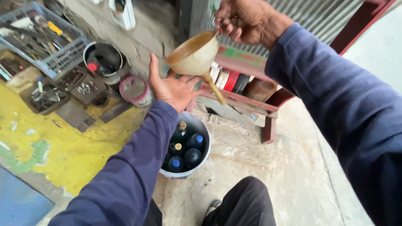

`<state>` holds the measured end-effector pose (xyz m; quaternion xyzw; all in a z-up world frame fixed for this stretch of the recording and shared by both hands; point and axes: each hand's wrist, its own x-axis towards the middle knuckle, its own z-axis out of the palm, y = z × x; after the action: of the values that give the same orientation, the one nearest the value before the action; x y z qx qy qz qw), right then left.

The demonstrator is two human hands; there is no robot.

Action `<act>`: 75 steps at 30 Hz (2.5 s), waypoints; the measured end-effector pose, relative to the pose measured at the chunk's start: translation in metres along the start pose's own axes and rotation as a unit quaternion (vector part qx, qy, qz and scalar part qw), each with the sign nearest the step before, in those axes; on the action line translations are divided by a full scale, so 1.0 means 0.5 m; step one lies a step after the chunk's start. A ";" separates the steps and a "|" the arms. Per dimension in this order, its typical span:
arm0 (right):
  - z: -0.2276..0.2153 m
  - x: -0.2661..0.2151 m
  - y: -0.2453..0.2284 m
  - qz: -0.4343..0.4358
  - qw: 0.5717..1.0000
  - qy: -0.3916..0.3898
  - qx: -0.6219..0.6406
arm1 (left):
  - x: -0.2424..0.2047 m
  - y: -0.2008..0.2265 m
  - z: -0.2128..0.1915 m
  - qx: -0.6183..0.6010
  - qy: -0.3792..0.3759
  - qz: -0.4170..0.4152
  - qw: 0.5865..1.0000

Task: The person moves a bicycle, then picks up a bucket containing bottles and a funnel. They carry the bucket to a red metal rack and place the funnel on a post. The person then removes bottles from the bucket one by one and places them on the rack shelves.

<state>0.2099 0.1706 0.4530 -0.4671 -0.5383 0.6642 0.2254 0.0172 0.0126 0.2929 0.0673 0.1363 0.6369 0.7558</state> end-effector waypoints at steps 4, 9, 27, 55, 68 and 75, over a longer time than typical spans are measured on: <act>0.011 -0.058 -0.106 -0.004 0.998 0.053 -0.018 | 0.006 0.019 0.126 0.237 0.131 0.159 0.949; 0.014 -0.158 -0.269 0.002 0.997 0.073 -0.016 | -0.005 0.042 0.299 0.631 0.086 0.403 0.657; -0.036 -0.252 -0.650 -0.106 0.990 0.083 0.030 | 0.130 0.115 0.769 0.507 0.007 0.376 0.775; -0.011 -0.145 -0.852 -0.373 0.894 0.143 -0.205 | 0.329 0.263 0.918 0.376 0.033 0.374 0.847; 0.003 -0.148 -0.774 -0.459 0.869 0.153 -0.102 | 0.370 0.280 0.859 0.349 0.113 0.443 0.818; 0.024 -0.183 -0.664 -0.458 0.859 0.137 -0.182 | 0.360 0.289 0.804 0.347 0.101 0.508 0.782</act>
<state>0.1742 0.1970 0.7946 -0.2868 -0.7663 0.3060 0.4866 0.0251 0.2442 0.6946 0.3195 0.3698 0.8415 0.2302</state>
